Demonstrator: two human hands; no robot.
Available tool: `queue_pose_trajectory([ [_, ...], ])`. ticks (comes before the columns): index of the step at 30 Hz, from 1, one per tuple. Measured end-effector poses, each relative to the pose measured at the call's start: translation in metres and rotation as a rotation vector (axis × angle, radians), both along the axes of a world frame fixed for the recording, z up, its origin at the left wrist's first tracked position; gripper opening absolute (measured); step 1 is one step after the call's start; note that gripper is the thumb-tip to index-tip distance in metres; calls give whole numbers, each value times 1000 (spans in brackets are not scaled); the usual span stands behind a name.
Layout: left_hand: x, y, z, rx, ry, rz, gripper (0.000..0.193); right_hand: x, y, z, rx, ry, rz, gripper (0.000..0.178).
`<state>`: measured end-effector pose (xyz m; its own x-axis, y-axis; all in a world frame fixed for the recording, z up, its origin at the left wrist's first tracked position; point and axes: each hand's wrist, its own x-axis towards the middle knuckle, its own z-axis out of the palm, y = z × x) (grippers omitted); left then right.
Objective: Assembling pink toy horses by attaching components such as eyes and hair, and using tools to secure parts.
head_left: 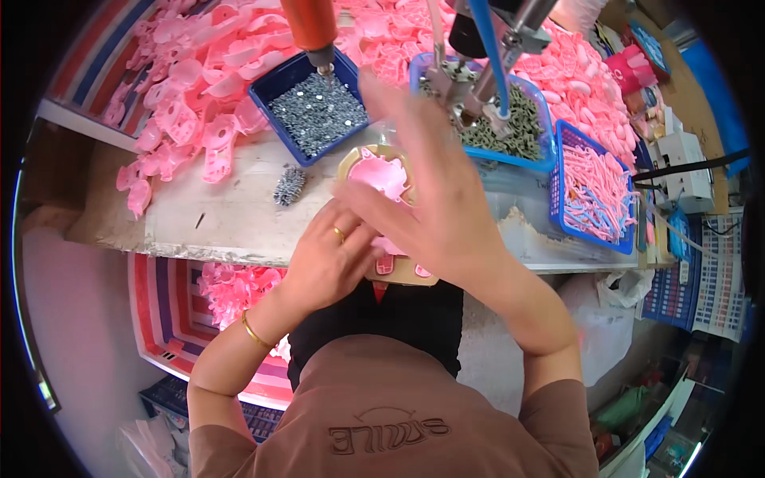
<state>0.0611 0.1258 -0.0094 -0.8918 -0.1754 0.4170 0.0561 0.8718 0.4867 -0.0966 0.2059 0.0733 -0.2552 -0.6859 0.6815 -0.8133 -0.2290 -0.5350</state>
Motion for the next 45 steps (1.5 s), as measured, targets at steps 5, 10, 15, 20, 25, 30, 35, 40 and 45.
queue_pose_trajectory([
  [5,-12,-65,4,-222,102,314,10,15,-100,44,-383,51,13,55],
  [10,-45,-122,3,-411,-48,343,13,4,-136,65,-215,-106,120,57],
  [15,-82,-142,-3,-438,-395,220,22,3,-98,66,-95,-213,461,44],
  [20,-83,-146,2,-401,-380,187,15,-11,-87,67,232,-412,109,46],
  [25,-75,-139,2,-412,-205,236,10,-47,-71,51,231,-244,60,46],
  [30,-55,-85,14,-304,-7,93,8,-37,-53,46,250,-467,250,36],
  [35,-37,-42,21,24,85,24,18,-15,-39,26,146,-886,546,24],
  [40,-38,-33,21,14,128,7,19,-8,-30,23,53,-891,492,31],
  [45,-39,-29,22,16,122,0,18,-3,-29,25,5,-713,404,34],
])
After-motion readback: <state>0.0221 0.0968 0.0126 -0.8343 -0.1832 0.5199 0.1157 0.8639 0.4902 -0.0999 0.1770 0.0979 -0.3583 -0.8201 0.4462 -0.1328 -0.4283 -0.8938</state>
